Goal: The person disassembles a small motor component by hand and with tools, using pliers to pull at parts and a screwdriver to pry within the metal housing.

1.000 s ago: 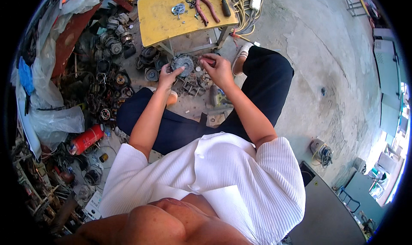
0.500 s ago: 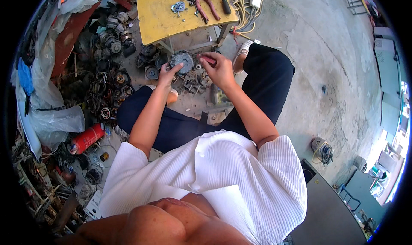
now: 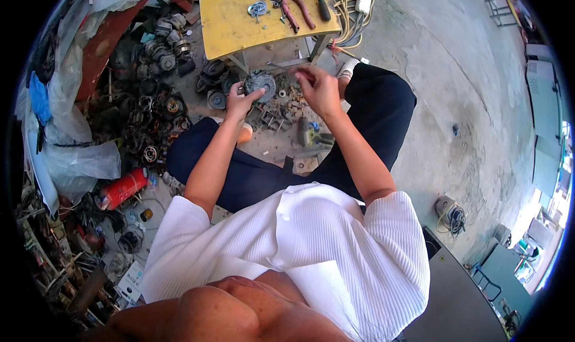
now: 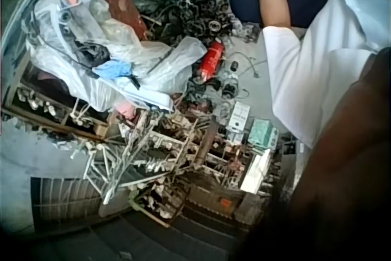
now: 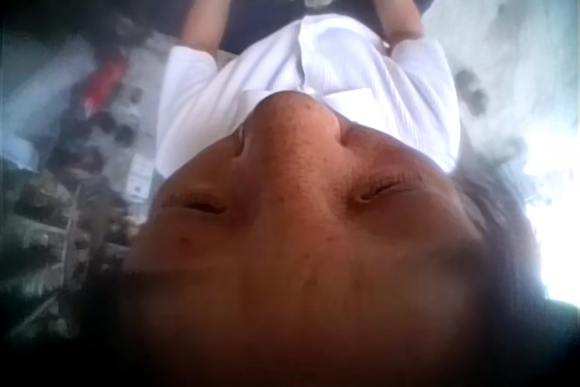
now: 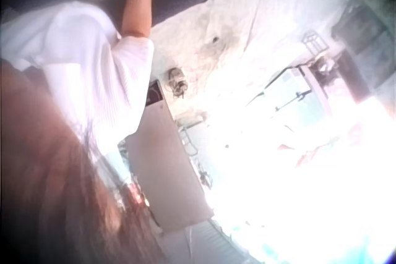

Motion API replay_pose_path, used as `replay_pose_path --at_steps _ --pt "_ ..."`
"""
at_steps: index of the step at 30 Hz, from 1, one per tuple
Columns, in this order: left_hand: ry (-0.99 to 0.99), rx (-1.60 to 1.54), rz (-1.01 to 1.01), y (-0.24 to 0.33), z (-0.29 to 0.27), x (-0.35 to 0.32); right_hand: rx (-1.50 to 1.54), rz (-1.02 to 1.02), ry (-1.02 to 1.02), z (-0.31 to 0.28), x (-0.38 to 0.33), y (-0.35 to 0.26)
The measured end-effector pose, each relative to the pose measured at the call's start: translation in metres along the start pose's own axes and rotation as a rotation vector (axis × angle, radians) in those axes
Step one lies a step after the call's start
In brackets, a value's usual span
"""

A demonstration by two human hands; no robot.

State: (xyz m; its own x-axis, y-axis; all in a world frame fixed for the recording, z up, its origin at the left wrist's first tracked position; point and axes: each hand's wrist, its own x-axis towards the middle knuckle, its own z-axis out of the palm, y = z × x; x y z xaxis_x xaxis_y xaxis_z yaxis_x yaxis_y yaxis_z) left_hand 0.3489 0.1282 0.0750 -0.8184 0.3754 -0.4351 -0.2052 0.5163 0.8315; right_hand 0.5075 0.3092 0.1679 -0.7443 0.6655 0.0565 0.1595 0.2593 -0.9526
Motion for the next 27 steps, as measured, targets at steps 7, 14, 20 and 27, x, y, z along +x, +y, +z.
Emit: replay_pose_path --at_steps 7,14,20,27 --pt "-0.080 -0.041 0.040 0.001 0.002 0.004 0.019 0.017 -0.025 0.014 0.002 0.005" --pt "-0.139 -0.198 -0.088 0.004 -0.003 0.002 -0.103 0.010 -0.103 0.012 -0.018 -0.035" --pt "-0.117 -0.127 -0.047 0.021 -0.001 -0.008 -0.064 0.048 0.002 0.022 -0.004 -0.025" --pt "-0.091 -0.196 -0.105 0.034 -0.005 -0.019 -0.088 0.045 -0.091 0.017 -0.020 -0.036"
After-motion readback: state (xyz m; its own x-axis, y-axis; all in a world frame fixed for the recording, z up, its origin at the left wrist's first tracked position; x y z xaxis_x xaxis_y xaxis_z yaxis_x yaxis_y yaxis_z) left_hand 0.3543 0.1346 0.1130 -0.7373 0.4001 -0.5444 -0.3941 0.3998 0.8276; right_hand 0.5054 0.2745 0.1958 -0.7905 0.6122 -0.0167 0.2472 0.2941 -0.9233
